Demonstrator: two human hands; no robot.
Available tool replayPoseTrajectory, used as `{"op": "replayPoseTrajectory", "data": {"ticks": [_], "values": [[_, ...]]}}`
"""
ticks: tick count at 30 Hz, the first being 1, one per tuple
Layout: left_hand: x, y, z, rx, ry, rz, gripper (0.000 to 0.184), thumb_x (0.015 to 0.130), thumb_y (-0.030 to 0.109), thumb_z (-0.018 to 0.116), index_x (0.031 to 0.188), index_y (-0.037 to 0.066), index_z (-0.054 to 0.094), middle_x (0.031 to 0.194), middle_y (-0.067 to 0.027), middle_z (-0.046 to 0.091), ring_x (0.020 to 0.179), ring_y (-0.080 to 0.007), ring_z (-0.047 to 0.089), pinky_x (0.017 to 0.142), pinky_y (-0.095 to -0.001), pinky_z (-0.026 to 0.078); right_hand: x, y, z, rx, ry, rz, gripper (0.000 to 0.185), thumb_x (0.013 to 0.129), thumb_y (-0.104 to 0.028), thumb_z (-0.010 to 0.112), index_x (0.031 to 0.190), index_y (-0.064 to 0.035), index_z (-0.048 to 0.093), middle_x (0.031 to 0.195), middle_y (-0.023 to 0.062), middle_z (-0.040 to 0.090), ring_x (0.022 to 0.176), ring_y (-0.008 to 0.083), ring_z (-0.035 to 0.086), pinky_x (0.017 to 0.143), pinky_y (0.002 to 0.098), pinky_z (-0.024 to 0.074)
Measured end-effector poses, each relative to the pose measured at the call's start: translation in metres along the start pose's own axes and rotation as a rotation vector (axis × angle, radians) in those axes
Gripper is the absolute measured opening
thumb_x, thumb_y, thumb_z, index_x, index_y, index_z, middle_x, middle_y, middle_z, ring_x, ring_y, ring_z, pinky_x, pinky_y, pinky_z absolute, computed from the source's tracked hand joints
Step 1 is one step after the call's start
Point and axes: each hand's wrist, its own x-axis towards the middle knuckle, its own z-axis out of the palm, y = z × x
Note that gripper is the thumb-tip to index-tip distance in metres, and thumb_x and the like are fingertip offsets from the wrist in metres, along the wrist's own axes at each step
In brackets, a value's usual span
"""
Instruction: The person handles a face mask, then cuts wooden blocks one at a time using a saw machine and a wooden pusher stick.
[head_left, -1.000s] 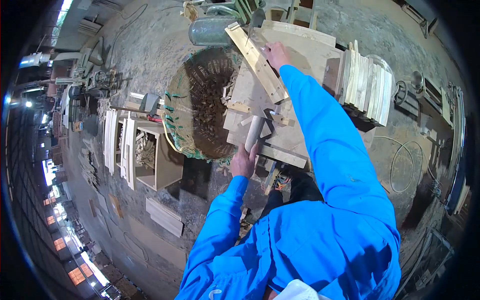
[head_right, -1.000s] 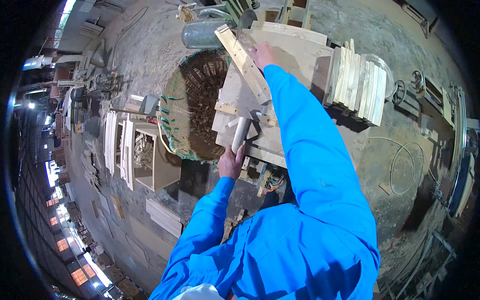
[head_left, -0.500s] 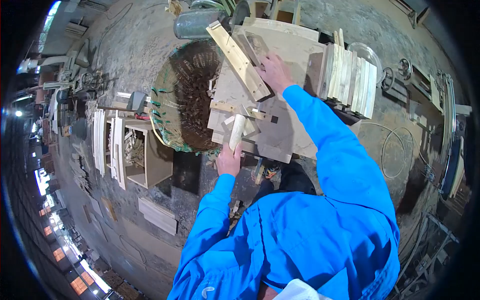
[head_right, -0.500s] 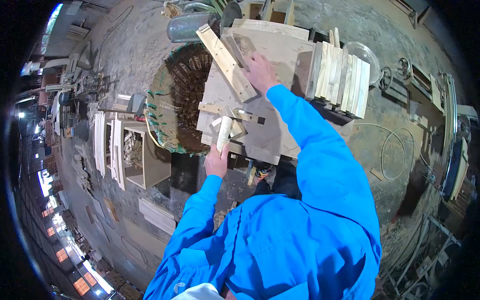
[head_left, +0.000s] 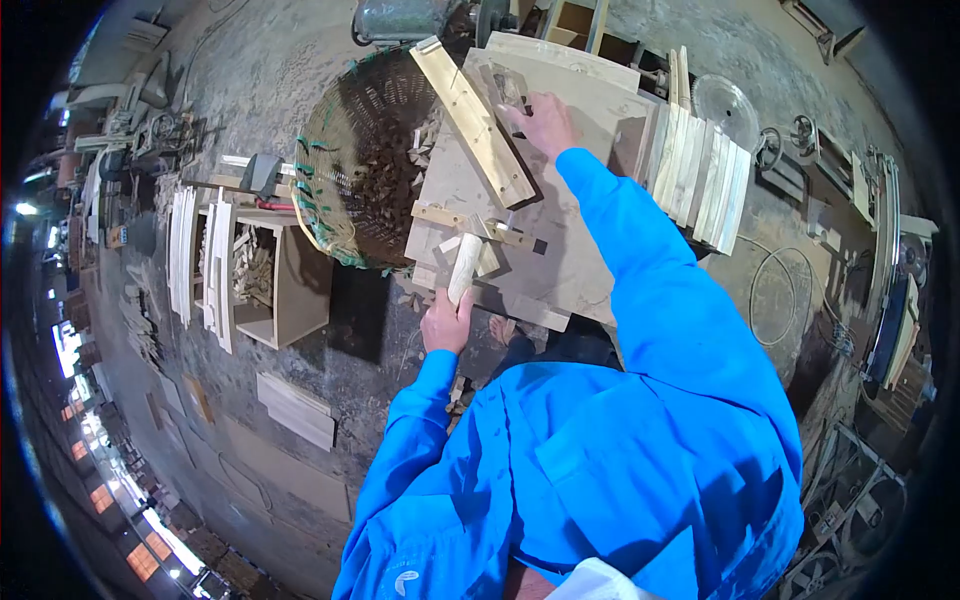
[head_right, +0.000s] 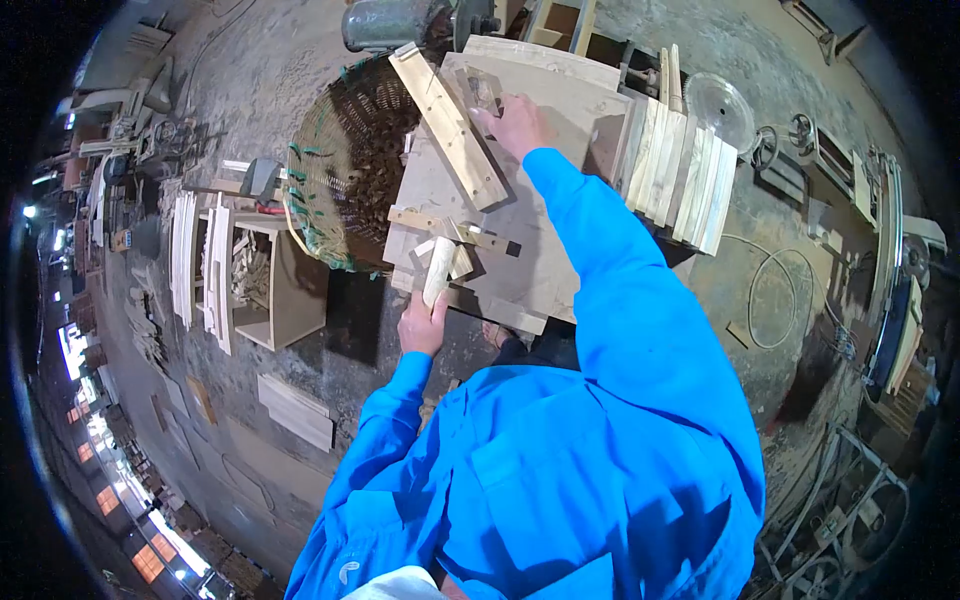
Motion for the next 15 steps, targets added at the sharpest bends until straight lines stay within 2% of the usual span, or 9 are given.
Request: {"op": "replayPoseTrajectory", "data": {"ticks": [4, 6, 10, 12, 13, 15], "values": [[-0.012, -0.007, -0.004, -0.008, -0.028, -0.054, 0.055, 0.101, 0.056, 0.058, 0.1, 0.001, 0.059, 0.086, -0.0314, 0.07, 0.082, -0.0518, 0.068, 0.073, -0.0604, 0.052, -0.01, -0.013, 0.012, -0.01, 0.053, -0.076, 0.048, 0.086, -0.045, 0.077, 0.102, 0.0006, 0.073, 0.113, 0.0253, 0.068, 0.107, 0.0443, 0.067, 0.093, 0.0521, 0.0538], [-0.016, -0.008, -0.007, 0.018, -0.044, -0.055, 0.055, 0.1, 0.055, 0.059, 0.099, 0.001, 0.059, 0.086, -0.0312, 0.07, 0.082, -0.0512, 0.068, 0.073, -0.0602, 0.052, -0.01, -0.015, 0.005, -0.002, -0.117, -0.018, 0.055, 0.09, -0.048, 0.073, 0.119, -0.001, 0.073, 0.113, 0.0257, 0.07, 0.112, 0.0433, 0.066, 0.097, 0.0515, 0.0521], [-0.027, -0.018, -0.006, -0.025, -0.031, -0.053, 0.053, 0.1, 0.054, 0.06, 0.098, 0.001, 0.059, 0.086, -0.0307, 0.07, 0.081, -0.0504, 0.068, 0.072, -0.0598, 0.052, 0.018, 0.011, 0.011, -0.066, -0.241, 0.054, 0.055, 0.091, -0.048, 0.072, 0.124, -0.0036, 0.072, 0.12, 0.0259, 0.069, 0.115, 0.0422, 0.065, 0.1, 0.0508, 0.0515], [-0.027, -0.018, -0.007, -0.02, -0.02, -0.046, 0.051, 0.099, 0.053, 0.063, 0.097, 0.002, 0.058, 0.084, -0.0296, 0.07, 0.079, -0.0501, 0.068, 0.07, -0.0586, 0.053, 0.026, 0.018, 0.01, -0.068, -0.035, -0.172, 0.048, 0.094, -0.045, 0.068, 0.124, -0.0081, 0.073, 0.124, 0.0261, 0.069, 0.116, 0.0402, 0.065, 0.101, 0.0509, 0.0511], [-0.028, -0.018, -0.007, -0.021, -0.019, -0.051, 0.051, 0.099, 0.053, 0.063, 0.097, 0.002, 0.058, 0.084, -0.0296, 0.07, 0.079, -0.0501, 0.068, 0.07, -0.0586, 0.053, 0.025, 0.009, 0.006, -0.068, -0.039, -0.175, 0.048, 0.094, -0.045, 0.068, 0.124, -0.0081, 0.073, 0.124, 0.0261, 0.069, 0.116, 0.0402, 0.065, 0.101, 0.0509, 0.0511], [-0.03, -0.02, -0.006, 0.005, -0.019, -0.049, 0.048, 0.098, 0.051, 0.065, 0.097, 0.003, 0.058, 0.083, -0.0283, 0.07, 0.077, -0.0496, 0.068, 0.068, -0.0575, 0.053, 0.026, -0.013, -0.001, -0.19, -0.215, -0.094, 0.041, 0.096, -0.035, 0.065, 0.126, -0.0071, 0.07, 0.125, 0.0257, 0.067, 0.11, 0.0458, 0.067, 0.094, 0.0539, 0.0539]]}}
